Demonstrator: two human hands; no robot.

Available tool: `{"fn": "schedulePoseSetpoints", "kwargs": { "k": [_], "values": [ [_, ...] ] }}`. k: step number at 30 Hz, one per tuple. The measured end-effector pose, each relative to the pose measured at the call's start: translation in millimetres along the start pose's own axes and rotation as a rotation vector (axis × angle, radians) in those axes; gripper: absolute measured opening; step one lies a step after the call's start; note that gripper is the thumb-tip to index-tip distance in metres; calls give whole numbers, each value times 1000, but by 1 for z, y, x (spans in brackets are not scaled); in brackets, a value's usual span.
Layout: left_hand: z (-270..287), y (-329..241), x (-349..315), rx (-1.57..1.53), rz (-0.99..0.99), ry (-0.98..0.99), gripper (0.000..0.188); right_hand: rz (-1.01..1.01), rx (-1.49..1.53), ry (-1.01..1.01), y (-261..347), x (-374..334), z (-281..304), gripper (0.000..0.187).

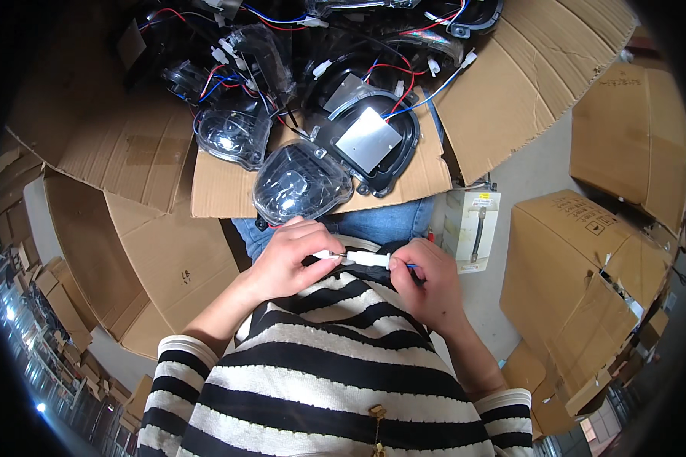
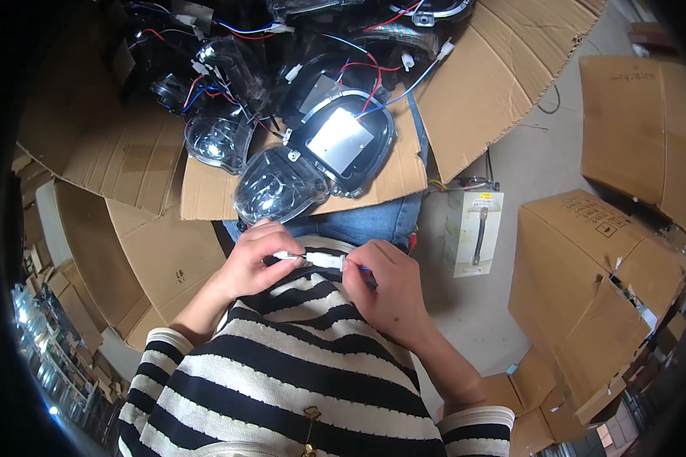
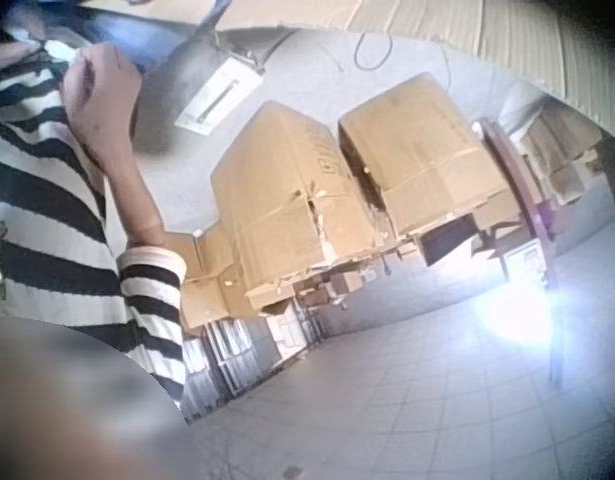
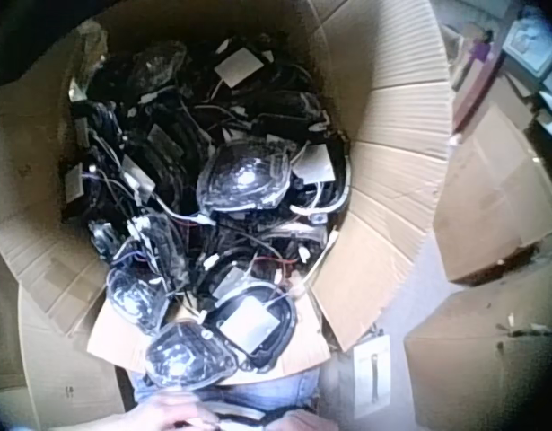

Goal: The person sits on the floor in a warehouse and assembles electronic components by connecting white plastic wire connectors. They repeatedly pick up black plastic housings with wires from a large cardboard box, align the connectors, and snap them together before placing the assembled units back into the box.

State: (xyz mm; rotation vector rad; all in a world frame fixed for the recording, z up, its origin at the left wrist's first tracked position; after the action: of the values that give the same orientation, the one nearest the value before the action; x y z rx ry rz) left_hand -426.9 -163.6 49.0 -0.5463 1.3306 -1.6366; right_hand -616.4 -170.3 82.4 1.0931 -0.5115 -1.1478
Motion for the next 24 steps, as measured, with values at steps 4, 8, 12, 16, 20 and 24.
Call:
{"fn": "schedulePoseSetpoints", "kwargs": {
  "k": [4,8,12,16,20,24],
  "values": [
    [1,2,0,14,-19,-42,9,-43,41,0,-5,2,-7,5],
    [3,6,2,-140,95,-38,13,-105,130,32,-14,3,-11,5],
    [-1,9,-4,-238,188,33,20,-257,189,29,-29,-5,14,5],
    [3,6,-3,-218,194,97,25,-165,245,139,-20,8,15,4],
    [5,9,-7,-241,293,269,32,-51,194,249,-5,29,0,2],
    [10,8,-1,-353,230,322,39,8,268,262,-4,33,-14,4]
  ]
}}
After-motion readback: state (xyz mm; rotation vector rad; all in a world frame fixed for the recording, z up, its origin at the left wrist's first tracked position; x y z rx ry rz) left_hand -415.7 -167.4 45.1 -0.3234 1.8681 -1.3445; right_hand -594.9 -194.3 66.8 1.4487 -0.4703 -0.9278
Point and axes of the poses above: each hand's wrist, its own x-axis towards the middle knuckle, its own z-axis out of the back of the hand, y = z × x, the point moved 3 cm from there along x, towards the middle knuckle, and after that the axes turned 5 degrees about z, right-handed, at the moved point
